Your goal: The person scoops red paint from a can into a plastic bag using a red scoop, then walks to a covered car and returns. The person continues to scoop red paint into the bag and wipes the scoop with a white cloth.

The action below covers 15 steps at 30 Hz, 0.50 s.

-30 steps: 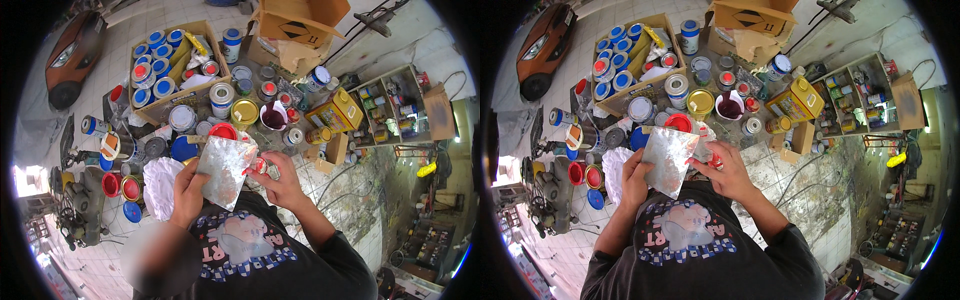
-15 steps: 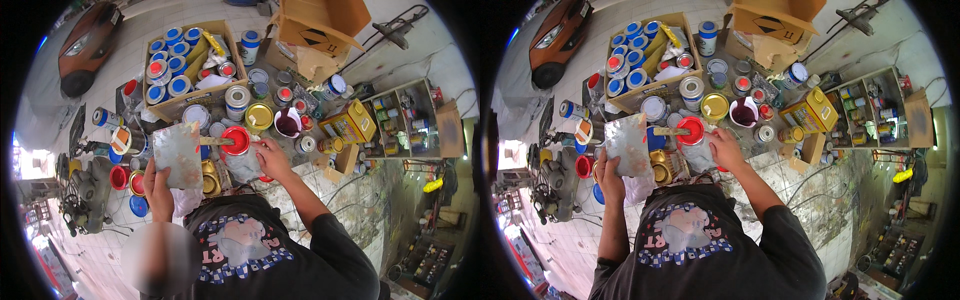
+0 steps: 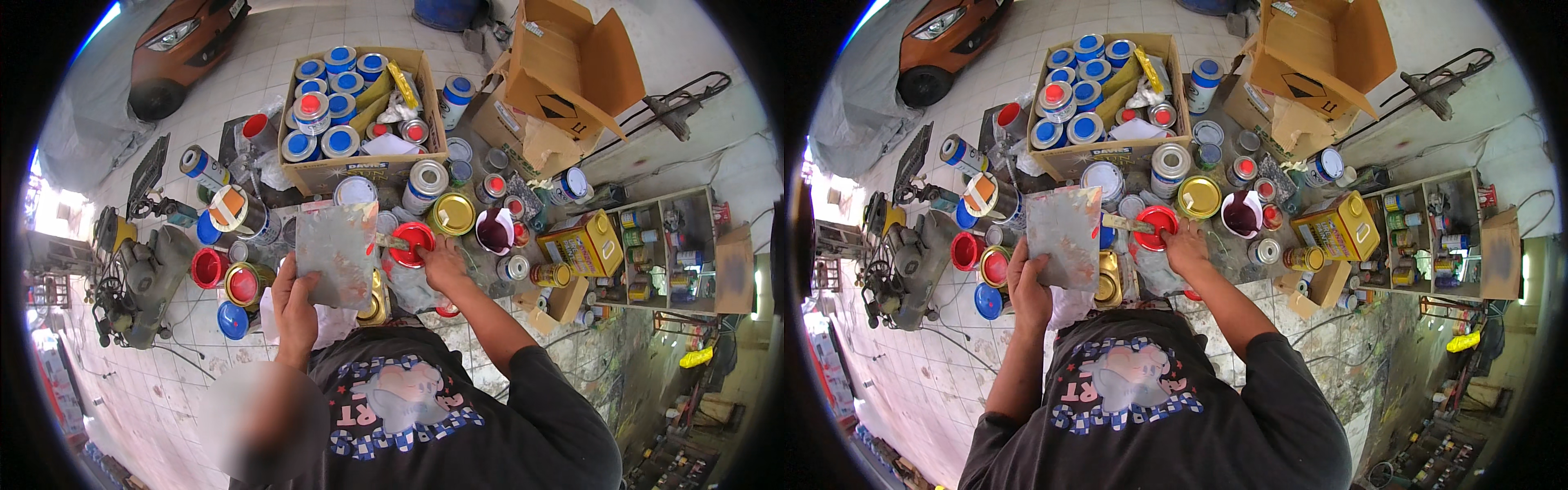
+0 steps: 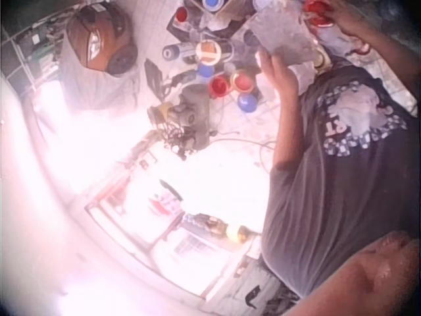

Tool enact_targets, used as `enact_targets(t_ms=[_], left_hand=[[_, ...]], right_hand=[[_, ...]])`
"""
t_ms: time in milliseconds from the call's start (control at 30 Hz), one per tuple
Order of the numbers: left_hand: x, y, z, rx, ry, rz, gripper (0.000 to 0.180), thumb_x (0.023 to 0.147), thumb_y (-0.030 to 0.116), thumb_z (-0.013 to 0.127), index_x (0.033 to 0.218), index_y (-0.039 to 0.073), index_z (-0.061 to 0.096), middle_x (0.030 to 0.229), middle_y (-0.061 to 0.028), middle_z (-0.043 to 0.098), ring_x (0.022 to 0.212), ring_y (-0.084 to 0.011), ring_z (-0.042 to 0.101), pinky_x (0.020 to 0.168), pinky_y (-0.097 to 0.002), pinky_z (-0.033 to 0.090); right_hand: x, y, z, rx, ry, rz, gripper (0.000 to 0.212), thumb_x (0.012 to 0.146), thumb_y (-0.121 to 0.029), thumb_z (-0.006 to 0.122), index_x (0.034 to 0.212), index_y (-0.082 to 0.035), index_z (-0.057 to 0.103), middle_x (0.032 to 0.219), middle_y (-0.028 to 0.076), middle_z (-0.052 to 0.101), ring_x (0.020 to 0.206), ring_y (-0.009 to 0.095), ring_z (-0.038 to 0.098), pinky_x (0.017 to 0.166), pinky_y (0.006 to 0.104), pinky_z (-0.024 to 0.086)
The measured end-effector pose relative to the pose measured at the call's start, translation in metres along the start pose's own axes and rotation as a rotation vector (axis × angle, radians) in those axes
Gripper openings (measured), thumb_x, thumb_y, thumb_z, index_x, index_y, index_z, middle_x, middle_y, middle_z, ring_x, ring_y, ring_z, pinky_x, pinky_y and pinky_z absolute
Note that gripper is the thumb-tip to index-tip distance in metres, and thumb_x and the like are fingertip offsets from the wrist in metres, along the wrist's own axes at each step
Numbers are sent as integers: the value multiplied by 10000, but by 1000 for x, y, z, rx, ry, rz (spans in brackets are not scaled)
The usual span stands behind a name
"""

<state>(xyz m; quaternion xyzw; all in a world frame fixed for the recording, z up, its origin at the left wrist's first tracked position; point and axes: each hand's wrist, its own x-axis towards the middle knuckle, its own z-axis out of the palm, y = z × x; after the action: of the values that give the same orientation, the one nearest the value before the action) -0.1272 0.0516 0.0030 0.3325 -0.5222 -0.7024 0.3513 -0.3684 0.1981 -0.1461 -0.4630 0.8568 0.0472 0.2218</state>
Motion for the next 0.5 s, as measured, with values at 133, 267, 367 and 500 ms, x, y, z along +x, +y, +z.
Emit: enact_targets(t_ms=[133, 267, 367, 500], left_hand=[[5, -2, 0, -75, 24, -22, 351, 894, 70, 475, 1205, -39, 595, 1031, -55, 660, 911, -121, 596, 807, -253, 464], [7, 9, 6, -74, -12, -92, 310, 910, 82, 484, 1181, -27, 590, 957, -66, 666, 762, -138, 635, 617, -280, 517], [10, 5, 4, 10, -41, -82, 355, 934, 88, 482, 1263, -13, 567, 1016, -92, 670, 761, -172, 652, 526, -322, 523], [11, 6, 15, -18, -97, -93, 308, 953, 84, 470, 1228, -7, 578, 979, -87, 677, 720, -166, 650, 537, -312, 521]], right_hand=[[1, 1, -3, -48, -8, -3, 503, 887, -127, 577, 1370, -262, 615, 1346, 189, 475, 1281, 409, 455, 1069, 510, 400], [-19, -1, -11, 42, 174, -7, 668, 787, -47, 603, 1421, -254, 565, 1304, 193, 505, 1228, 421, 496, 1054, 500, 422], [-39, 10, -22, 392, 240, -98, 732, 796, -1, 618, 1466, -272, 508, 1284, 171, 528, 1217, 346, 530, 1020, 476, 456], [-56, 28, -26, 1340, -134, -60, 760, 810, 57, 611, 1487, -265, 482, 1188, 112, 561, 1068, 199, 588, 907, 365, 517]])
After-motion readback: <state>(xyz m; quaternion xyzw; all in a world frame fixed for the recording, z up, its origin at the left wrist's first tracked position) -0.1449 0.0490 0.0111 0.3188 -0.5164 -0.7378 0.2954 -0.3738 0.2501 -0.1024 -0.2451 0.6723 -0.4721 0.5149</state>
